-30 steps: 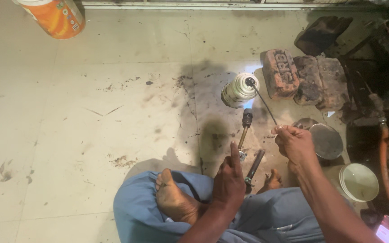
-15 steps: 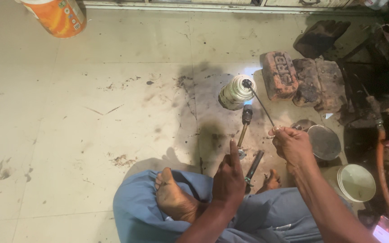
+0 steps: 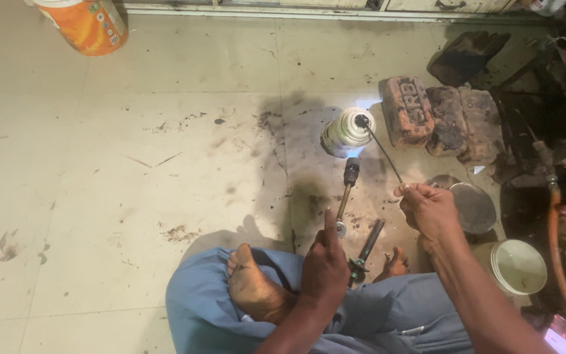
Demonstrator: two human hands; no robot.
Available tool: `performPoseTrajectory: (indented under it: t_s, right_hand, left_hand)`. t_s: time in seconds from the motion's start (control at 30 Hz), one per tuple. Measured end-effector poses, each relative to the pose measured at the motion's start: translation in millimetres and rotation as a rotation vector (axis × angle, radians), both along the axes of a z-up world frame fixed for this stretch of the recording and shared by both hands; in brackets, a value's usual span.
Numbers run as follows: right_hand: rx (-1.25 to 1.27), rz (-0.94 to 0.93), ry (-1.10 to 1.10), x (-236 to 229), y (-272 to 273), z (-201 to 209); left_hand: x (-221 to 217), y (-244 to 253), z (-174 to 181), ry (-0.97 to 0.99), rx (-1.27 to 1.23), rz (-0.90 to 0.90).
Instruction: The person sits on the floor and uses a blowtorch to heat a cylindrical metal object. They hold the torch in one hand and a metal rod in the other, applying the flame to the object's surface and occasionally using the rod to manipulate the heated area.
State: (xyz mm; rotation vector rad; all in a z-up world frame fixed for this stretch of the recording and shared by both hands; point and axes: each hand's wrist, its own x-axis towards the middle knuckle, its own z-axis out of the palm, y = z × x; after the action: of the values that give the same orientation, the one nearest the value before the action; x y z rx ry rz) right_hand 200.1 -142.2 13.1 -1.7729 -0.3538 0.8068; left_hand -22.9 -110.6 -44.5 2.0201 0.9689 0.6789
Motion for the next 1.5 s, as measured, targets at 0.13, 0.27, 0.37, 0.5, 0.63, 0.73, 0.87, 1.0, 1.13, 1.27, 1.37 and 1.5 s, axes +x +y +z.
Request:
performPoseTrajectory:
  t_s: [0.13, 0.27, 0.37, 0.5, 0.63, 0.73, 0.87, 1.0, 1.13, 1.27, 1.37, 1.5]
  right_hand:
    - [0.002, 0.0, -0.006, 0, -2, 0]
    - [-0.014, 0.002, -0.026, 1, -5, 0]
    - [-0.003, 0.014, 0.008, 1, -6, -1]
    - [-0.004, 0.012, -0.007, 5, -9, -1]
    - [-0.016, 0.003, 0.006, 6, -12, 3]
    - [-0.063, -0.004, 0.001, 7, -16, 7]
    - [-0.045, 0.014, 0.003, 10, -19, 9]
    - [-0.056, 0.028, -0.018, 10, -20, 7]
    - [-0.081, 0.012, -0.011, 7, -19, 11]
    - [-0.115, 0.019, -0.032, 2, -17, 18]
    - [-0.131, 0.013, -0.046, 0, -18, 20]
    - [-0.118, 0.032, -0.036, 3, -20, 19]
  left_hand:
    - [-4, 1, 1, -0.04, -0.039, 0.0]
    - [-15, 8, 6, -0.074, -0.105, -0.008]
    - [-26, 17, 7, -0.052, -0.208, -0.029]
    - [-38, 40, 2, -0.22, -0.208, -0.031]
    - [-57, 71, 4, -0.084, -0.119, -0.037]
    - [-69, 92, 17, 0.047, -0.313, -0.065]
    - [-77, 106, 33, 0.053, -0.561, -0.112]
    - [-74, 99, 32, 0.074, -0.451, -0.058]
    - [-65, 81, 22, 0.123, -0.253, 0.048]
    - [-62, 67, 19, -0.043, -0.253, 0.047]
    - [-66, 68, 23, -0.01, -0.31, 0.023]
    - [-72, 88, 38, 0.132, -0.361, -0.002]
